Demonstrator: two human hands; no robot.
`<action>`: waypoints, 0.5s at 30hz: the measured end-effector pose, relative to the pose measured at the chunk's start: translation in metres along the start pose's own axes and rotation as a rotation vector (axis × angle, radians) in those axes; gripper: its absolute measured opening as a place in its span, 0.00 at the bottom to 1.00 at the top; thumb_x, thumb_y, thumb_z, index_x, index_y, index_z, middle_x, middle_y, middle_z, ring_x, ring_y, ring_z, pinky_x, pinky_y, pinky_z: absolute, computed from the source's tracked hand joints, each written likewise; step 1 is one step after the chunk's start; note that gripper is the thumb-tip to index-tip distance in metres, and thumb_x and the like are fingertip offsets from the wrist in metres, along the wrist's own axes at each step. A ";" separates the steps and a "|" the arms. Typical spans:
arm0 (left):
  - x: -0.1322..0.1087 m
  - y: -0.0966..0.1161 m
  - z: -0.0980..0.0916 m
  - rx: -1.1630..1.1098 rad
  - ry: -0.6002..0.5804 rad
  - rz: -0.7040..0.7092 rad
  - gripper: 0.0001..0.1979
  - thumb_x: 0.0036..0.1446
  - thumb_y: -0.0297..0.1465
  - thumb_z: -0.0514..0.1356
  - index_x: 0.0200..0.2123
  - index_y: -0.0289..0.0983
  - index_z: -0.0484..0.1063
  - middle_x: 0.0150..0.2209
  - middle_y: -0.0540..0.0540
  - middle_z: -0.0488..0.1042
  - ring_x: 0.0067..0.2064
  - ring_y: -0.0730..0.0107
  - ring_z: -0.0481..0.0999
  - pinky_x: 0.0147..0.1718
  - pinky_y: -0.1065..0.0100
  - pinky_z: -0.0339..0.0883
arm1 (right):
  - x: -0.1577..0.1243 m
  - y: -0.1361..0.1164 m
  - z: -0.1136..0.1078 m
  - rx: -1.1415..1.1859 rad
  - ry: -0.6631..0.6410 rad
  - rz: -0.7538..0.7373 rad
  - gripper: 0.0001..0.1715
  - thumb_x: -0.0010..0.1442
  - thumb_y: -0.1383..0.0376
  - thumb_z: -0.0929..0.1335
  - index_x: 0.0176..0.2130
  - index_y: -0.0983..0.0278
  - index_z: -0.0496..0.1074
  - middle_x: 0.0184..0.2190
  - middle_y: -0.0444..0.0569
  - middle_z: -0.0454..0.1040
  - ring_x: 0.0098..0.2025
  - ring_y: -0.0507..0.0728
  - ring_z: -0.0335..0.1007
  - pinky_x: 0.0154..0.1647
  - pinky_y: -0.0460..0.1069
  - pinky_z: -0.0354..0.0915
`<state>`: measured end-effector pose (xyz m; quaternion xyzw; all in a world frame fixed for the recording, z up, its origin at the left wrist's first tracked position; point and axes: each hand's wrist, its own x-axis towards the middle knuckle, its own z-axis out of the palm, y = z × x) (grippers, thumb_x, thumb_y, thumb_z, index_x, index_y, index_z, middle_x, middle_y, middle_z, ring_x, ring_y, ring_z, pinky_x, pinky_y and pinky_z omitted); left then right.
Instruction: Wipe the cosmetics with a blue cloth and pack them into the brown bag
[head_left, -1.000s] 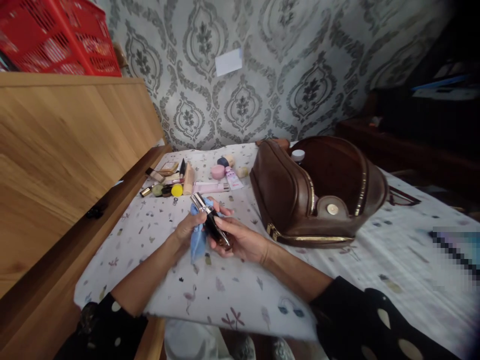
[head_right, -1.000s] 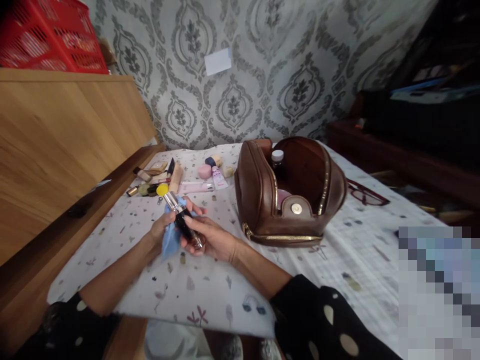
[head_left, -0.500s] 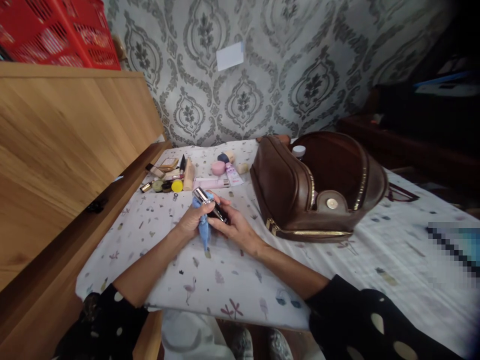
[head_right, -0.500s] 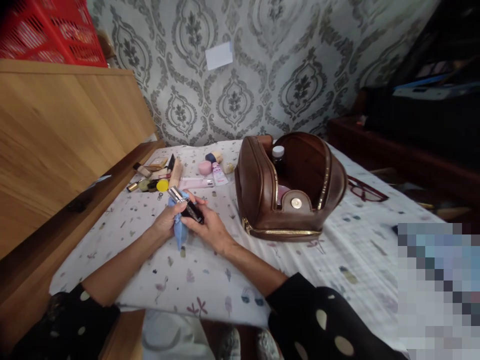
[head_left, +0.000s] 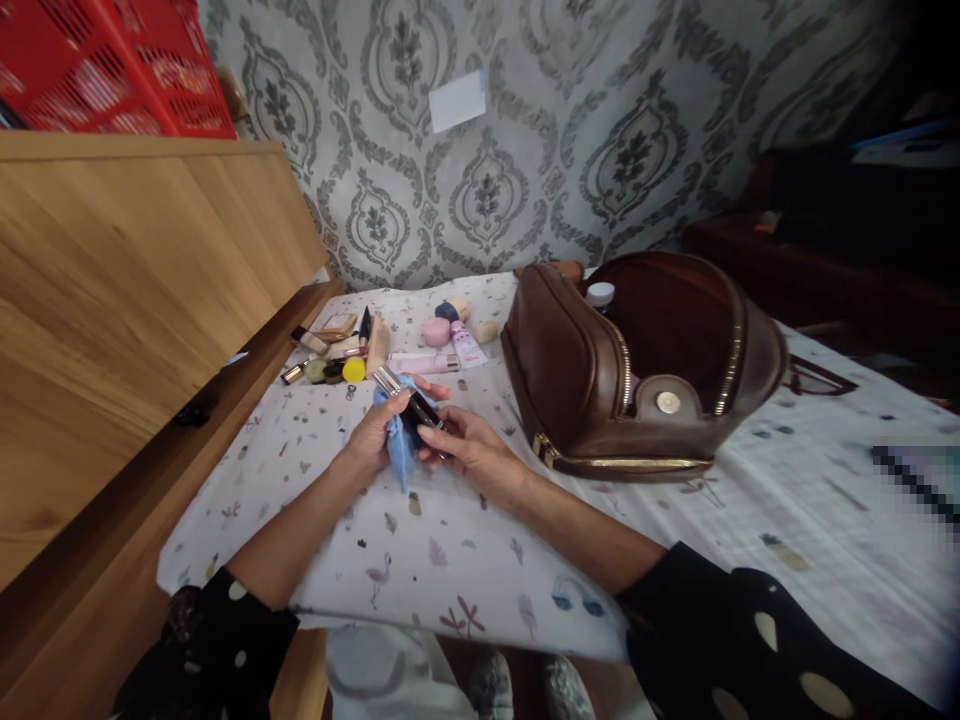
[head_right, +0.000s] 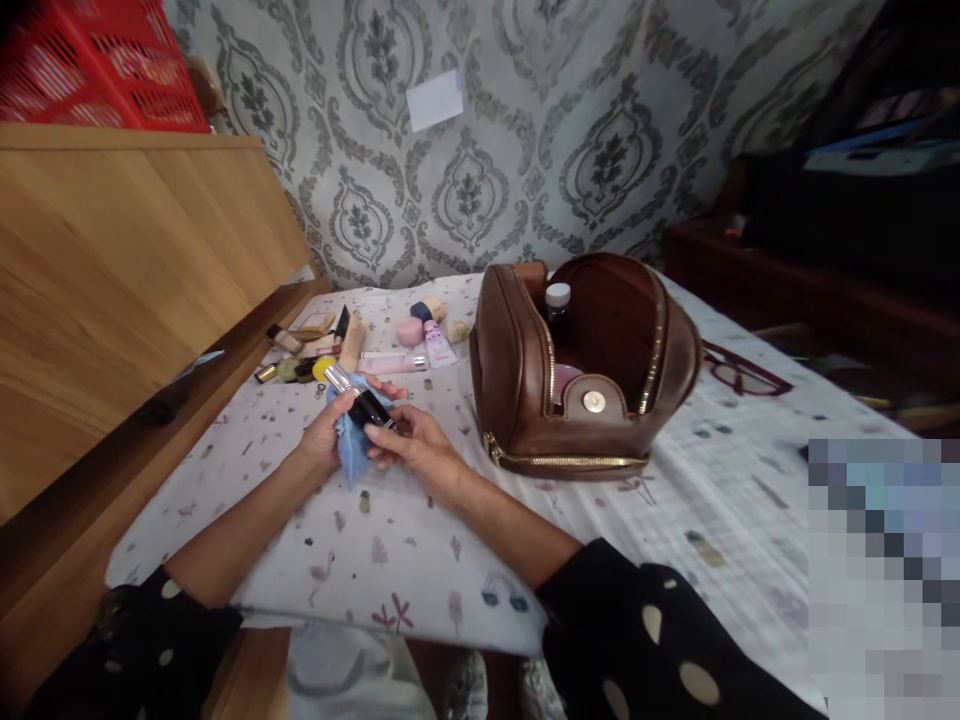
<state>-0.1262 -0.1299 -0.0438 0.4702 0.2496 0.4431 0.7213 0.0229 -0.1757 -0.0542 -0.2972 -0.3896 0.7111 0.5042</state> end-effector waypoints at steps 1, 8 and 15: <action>0.000 0.001 0.000 0.005 -0.008 -0.003 0.26 0.46 0.46 0.70 0.43 0.38 0.70 0.48 0.40 0.79 0.37 0.58 0.81 0.22 0.69 0.73 | -0.001 -0.001 0.000 0.026 -0.034 0.020 0.28 0.42 0.52 0.81 0.34 0.65 0.70 0.28 0.42 0.73 0.28 0.50 0.72 0.28 0.45 0.67; -0.004 0.005 0.001 0.019 -0.009 -0.008 0.25 0.46 0.47 0.68 0.42 0.37 0.70 0.46 0.39 0.79 0.36 0.57 0.82 0.15 0.74 0.67 | -0.005 -0.006 0.003 0.106 -0.151 0.118 0.29 0.43 0.48 0.80 0.32 0.67 0.73 0.28 0.45 0.76 0.26 0.48 0.72 0.23 0.42 0.63; -0.003 0.004 0.003 0.020 0.082 0.022 0.22 0.48 0.45 0.67 0.42 0.38 0.70 0.43 0.43 0.80 0.40 0.56 0.82 0.25 0.67 0.75 | -0.001 -0.002 0.002 -0.076 0.018 0.021 0.29 0.42 0.55 0.81 0.37 0.64 0.69 0.25 0.41 0.75 0.25 0.50 0.72 0.24 0.44 0.62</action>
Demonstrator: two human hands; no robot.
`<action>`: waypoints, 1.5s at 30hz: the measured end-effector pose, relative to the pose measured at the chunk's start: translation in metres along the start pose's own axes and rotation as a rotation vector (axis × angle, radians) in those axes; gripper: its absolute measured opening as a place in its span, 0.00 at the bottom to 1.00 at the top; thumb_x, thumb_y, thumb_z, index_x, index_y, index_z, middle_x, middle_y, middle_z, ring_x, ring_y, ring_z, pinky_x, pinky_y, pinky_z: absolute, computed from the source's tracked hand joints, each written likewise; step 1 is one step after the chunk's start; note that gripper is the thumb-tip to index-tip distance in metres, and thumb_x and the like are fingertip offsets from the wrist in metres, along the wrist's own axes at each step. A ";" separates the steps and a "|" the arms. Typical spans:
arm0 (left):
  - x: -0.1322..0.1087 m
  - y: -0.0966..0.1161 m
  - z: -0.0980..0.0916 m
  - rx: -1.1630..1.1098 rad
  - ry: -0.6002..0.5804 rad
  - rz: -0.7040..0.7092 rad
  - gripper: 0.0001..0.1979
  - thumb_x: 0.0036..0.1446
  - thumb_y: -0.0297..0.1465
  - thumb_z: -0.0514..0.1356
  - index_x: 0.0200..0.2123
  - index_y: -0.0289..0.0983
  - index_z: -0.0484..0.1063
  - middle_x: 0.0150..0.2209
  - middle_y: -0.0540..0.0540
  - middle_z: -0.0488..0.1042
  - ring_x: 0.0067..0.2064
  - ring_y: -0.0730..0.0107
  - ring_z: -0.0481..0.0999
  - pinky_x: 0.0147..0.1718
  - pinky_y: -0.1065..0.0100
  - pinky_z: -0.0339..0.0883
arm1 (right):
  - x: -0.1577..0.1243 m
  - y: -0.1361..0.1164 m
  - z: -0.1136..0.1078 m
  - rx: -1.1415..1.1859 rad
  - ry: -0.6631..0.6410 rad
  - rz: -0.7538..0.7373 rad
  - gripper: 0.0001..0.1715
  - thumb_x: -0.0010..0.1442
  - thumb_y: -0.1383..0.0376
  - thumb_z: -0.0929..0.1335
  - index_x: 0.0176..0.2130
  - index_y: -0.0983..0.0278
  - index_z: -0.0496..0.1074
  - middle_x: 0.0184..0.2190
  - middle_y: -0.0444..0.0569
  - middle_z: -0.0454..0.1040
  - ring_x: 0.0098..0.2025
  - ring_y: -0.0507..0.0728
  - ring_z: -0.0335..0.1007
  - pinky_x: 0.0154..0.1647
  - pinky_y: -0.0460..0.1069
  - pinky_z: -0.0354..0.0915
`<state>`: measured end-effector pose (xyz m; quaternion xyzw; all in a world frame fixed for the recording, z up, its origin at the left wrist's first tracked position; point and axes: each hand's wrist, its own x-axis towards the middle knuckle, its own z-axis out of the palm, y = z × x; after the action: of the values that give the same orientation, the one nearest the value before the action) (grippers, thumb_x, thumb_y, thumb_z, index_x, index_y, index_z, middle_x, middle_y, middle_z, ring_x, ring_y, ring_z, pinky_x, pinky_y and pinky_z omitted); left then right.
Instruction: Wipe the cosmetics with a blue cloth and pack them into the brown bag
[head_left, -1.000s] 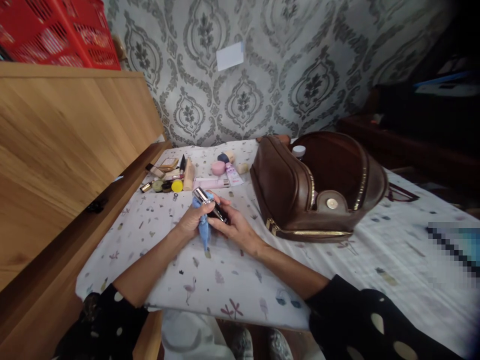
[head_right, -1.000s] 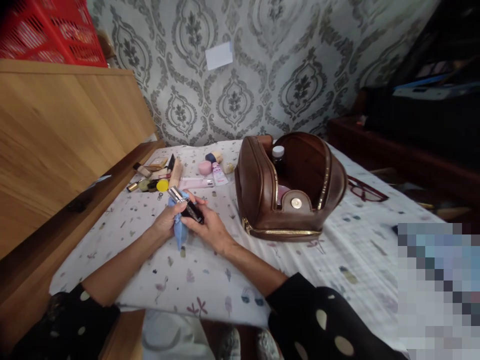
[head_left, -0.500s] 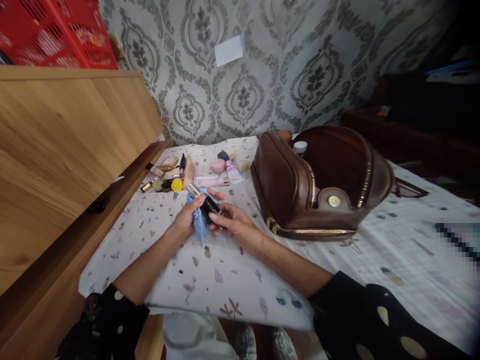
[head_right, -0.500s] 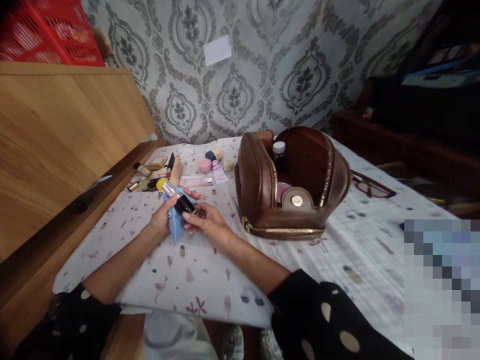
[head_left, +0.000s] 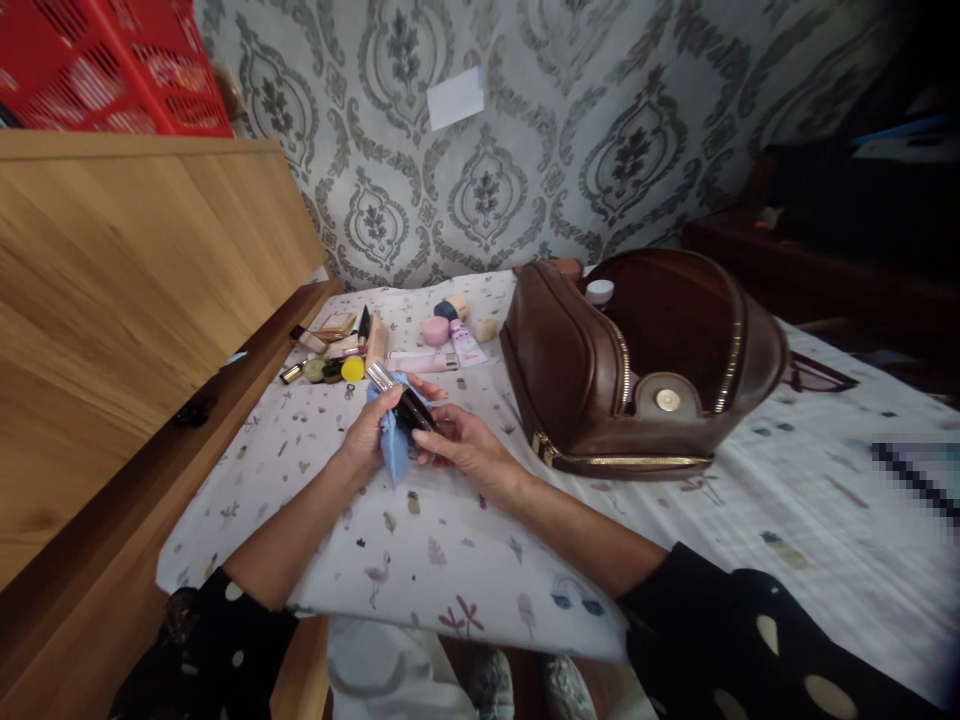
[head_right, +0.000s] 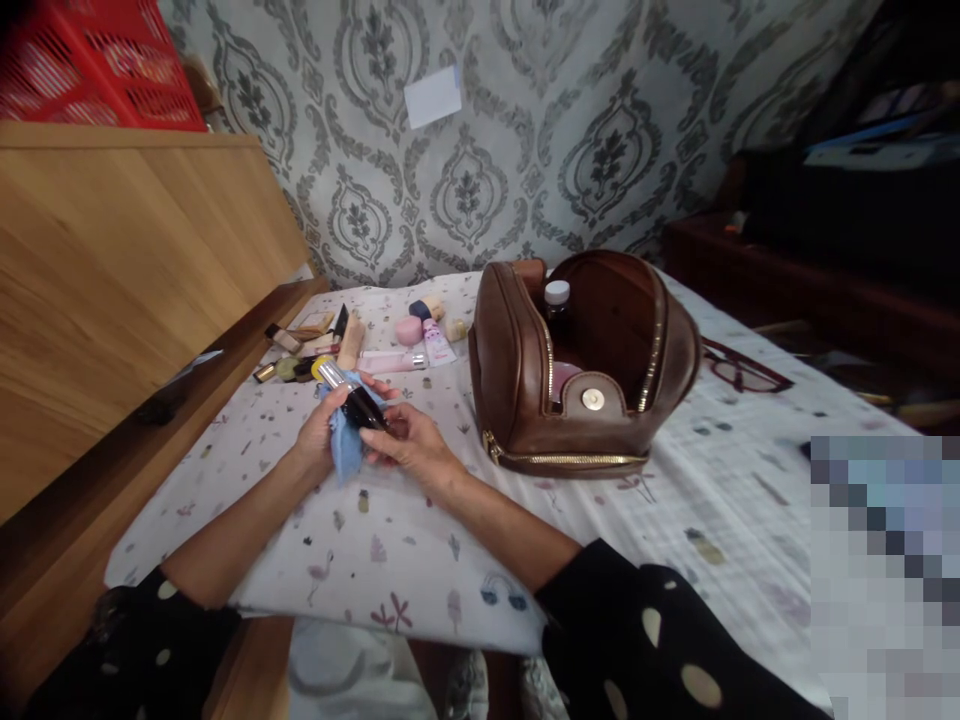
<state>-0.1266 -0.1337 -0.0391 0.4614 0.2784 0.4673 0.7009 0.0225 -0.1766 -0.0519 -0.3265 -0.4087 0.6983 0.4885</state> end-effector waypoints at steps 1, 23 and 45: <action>0.000 0.001 0.001 -0.001 0.008 0.002 0.22 0.48 0.45 0.68 0.41 0.38 0.70 0.43 0.43 0.80 0.41 0.55 0.82 0.27 0.67 0.76 | 0.000 0.000 0.000 -0.014 0.001 -0.014 0.29 0.41 0.54 0.81 0.36 0.64 0.68 0.24 0.41 0.75 0.25 0.50 0.71 0.25 0.44 0.62; -0.005 -0.005 0.005 0.049 -0.149 -0.030 0.34 0.40 0.48 0.73 0.47 0.38 0.70 0.37 0.43 0.81 0.23 0.71 0.75 0.17 0.73 0.66 | 0.001 0.002 -0.002 0.106 -0.144 0.060 0.28 0.47 0.45 0.77 0.30 0.67 0.74 0.28 0.49 0.78 0.26 0.51 0.76 0.23 0.43 0.65; 0.001 -0.002 -0.003 0.808 0.327 0.203 0.30 0.57 0.58 0.56 0.20 0.38 0.66 0.19 0.51 0.67 0.26 0.69 0.66 0.29 0.69 0.61 | -0.004 -0.020 -0.006 -0.326 0.112 -0.411 0.24 0.53 0.44 0.73 0.30 0.62 0.71 0.23 0.42 0.67 0.25 0.51 0.60 0.26 0.47 0.58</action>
<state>-0.1283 -0.1321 -0.0419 0.6433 0.4988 0.4543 0.3619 0.0378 -0.1754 -0.0364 -0.3489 -0.5459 0.4903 0.5829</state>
